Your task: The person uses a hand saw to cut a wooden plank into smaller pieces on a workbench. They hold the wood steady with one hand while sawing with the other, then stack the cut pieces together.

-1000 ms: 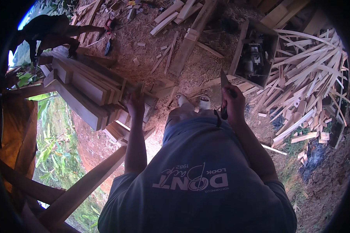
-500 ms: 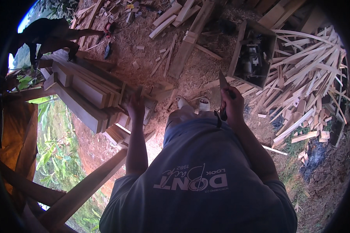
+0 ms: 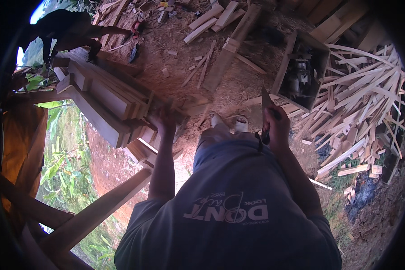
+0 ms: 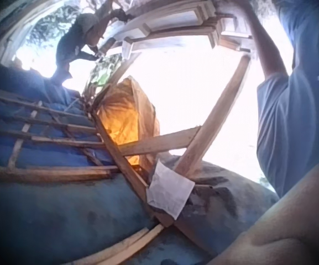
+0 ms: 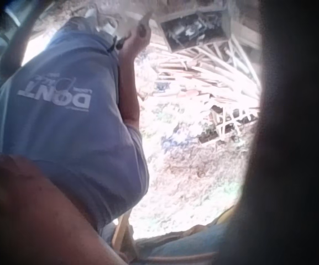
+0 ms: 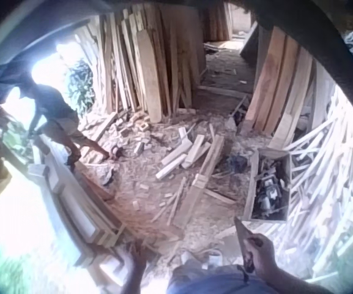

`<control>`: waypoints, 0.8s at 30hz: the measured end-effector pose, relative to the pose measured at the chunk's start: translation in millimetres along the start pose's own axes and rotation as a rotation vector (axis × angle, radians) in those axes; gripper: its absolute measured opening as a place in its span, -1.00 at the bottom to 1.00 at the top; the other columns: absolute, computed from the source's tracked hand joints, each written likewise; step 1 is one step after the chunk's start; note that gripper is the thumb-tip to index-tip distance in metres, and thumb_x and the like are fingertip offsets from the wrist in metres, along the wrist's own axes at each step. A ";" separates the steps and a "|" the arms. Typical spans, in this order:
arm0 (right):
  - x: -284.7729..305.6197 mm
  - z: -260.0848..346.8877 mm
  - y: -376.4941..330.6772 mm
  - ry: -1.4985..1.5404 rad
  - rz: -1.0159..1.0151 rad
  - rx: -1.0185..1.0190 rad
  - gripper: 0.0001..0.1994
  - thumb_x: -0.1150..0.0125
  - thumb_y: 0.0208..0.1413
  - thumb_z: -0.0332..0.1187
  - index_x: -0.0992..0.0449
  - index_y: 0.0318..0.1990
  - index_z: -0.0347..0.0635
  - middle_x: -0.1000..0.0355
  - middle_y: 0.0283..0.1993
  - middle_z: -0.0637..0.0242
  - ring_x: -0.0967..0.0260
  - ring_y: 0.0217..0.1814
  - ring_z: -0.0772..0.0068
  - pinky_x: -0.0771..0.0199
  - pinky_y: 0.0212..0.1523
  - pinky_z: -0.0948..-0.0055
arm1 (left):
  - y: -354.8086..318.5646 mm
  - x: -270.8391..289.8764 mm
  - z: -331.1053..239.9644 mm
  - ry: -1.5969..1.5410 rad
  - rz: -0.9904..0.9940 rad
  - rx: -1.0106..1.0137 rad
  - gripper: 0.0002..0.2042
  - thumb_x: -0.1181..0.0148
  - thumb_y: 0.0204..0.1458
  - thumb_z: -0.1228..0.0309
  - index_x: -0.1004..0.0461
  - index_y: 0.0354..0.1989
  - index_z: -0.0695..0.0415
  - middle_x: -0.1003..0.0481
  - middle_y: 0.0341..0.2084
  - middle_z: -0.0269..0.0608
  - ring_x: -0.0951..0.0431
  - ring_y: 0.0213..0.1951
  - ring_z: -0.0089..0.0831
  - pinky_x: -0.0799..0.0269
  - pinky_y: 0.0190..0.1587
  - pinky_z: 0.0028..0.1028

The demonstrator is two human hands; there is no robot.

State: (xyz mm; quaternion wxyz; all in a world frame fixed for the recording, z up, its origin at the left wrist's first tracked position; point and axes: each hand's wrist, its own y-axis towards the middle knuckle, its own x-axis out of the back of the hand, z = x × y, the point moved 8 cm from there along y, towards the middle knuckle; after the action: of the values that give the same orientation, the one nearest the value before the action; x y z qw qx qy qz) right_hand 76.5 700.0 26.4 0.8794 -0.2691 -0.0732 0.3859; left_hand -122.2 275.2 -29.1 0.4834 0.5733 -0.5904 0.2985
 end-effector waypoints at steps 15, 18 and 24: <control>2.2 -2.7 -1.3 0.040 0.017 -0.027 -0.85 -0.21 0.36 -0.40 -0.47 -0.03 -0.25 -0.26 -0.45 0.47 -0.18 -0.53 0.65 -0.25 -0.51 0.53 | 41.9 49.0 -33.8 -0.040 -0.064 0.029 -0.65 -0.25 0.21 0.26 -0.45 0.06 0.22 -0.47 0.04 0.09 -0.50 0.12 0.10 -0.51 0.08 -0.01; 4.3 -1.0 -0.4 0.006 0.022 0.010 -0.87 -0.20 0.36 -0.40 -0.47 -0.05 -0.24 -0.22 -0.47 0.47 -0.17 -0.54 0.65 -0.24 -0.52 0.52 | 86.1 35.5 -28.2 0.127 0.088 0.144 -0.72 -0.22 0.19 0.33 -0.52 0.01 0.20 -0.53 0.03 0.03 -0.66 -0.08 0.03 -0.63 -0.18 -0.07; -2.6 13.8 -5.5 -0.034 0.049 0.047 -0.89 -0.19 0.37 -0.38 -0.45 -0.11 -0.22 -0.17 -0.48 0.46 -0.17 -0.55 0.60 -0.22 -0.52 0.47 | 126.3 -25.4 21.3 0.441 0.401 0.307 -0.83 -0.25 0.07 0.44 -0.74 -0.23 0.04 -0.70 -0.26 -0.09 -0.75 -0.18 -0.19 -0.65 -0.29 -0.23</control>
State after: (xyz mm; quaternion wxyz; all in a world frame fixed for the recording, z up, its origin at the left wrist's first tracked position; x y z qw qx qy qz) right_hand 73.5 700.8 41.2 0.8744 -0.2433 -0.0723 0.4136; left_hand -252.2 286.6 -34.4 0.4390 0.4336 -0.5208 0.5899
